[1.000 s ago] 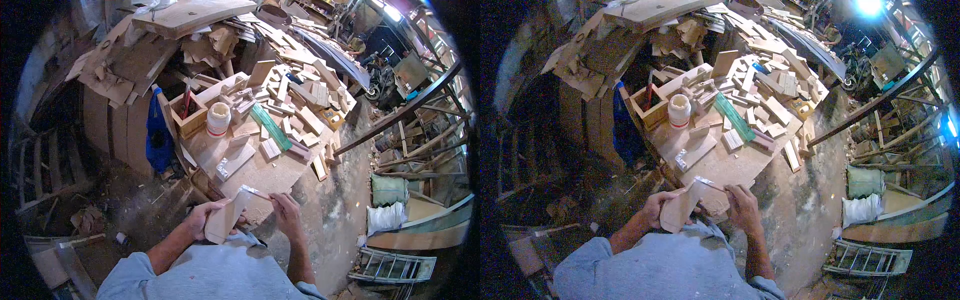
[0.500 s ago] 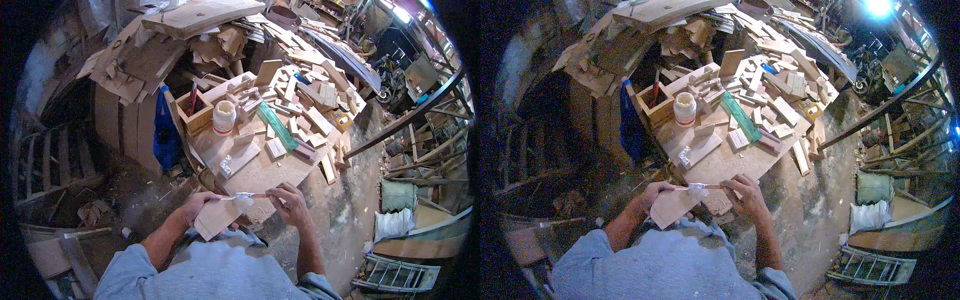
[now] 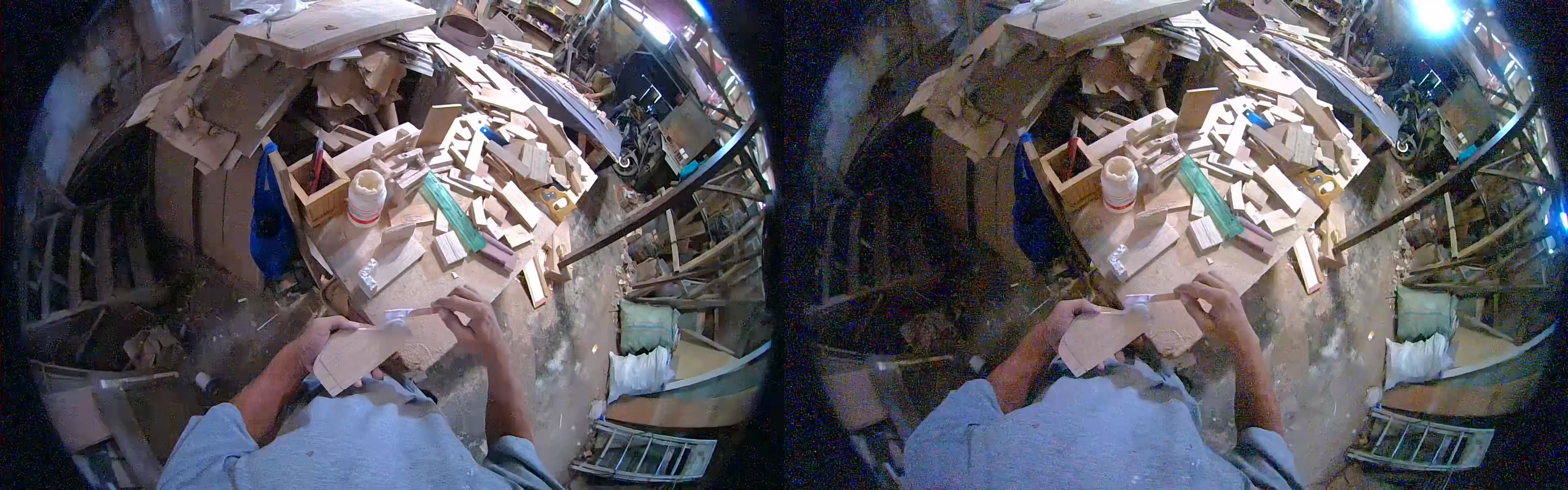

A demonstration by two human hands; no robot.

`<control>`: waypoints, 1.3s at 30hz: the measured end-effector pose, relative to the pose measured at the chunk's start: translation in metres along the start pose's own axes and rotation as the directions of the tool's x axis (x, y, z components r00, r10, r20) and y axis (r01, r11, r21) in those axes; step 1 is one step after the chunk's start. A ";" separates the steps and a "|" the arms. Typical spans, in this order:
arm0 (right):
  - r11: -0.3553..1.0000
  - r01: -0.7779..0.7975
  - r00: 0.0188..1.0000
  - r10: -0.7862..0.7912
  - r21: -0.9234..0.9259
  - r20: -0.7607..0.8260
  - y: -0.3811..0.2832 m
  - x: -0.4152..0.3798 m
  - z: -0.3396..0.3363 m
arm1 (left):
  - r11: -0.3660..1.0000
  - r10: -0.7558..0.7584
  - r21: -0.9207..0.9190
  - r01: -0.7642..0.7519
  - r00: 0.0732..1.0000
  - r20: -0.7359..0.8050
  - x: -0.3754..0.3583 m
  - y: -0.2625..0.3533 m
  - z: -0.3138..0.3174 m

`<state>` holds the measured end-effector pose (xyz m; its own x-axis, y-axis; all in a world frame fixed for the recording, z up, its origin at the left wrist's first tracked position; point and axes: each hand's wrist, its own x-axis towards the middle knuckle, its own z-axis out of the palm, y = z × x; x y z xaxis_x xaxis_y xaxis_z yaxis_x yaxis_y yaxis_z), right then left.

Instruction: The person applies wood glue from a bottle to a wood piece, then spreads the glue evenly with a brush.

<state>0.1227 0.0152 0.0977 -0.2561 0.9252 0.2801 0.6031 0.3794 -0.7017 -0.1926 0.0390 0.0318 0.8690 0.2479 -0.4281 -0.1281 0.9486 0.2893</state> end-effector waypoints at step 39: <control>0.995 0.073 0.973 -0.056 -0.069 0.222 -0.007 0.011 -0.015 | 0.983 -0.133 -0.092 0.157 0.965 0.226 0.009 0.002 -0.010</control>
<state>0.1272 0.0228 0.1158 -0.4508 0.8770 0.1664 0.6336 0.4457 -0.6324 -0.1900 0.0446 0.0205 0.9635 0.0684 -0.2587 -0.0330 0.9898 0.1386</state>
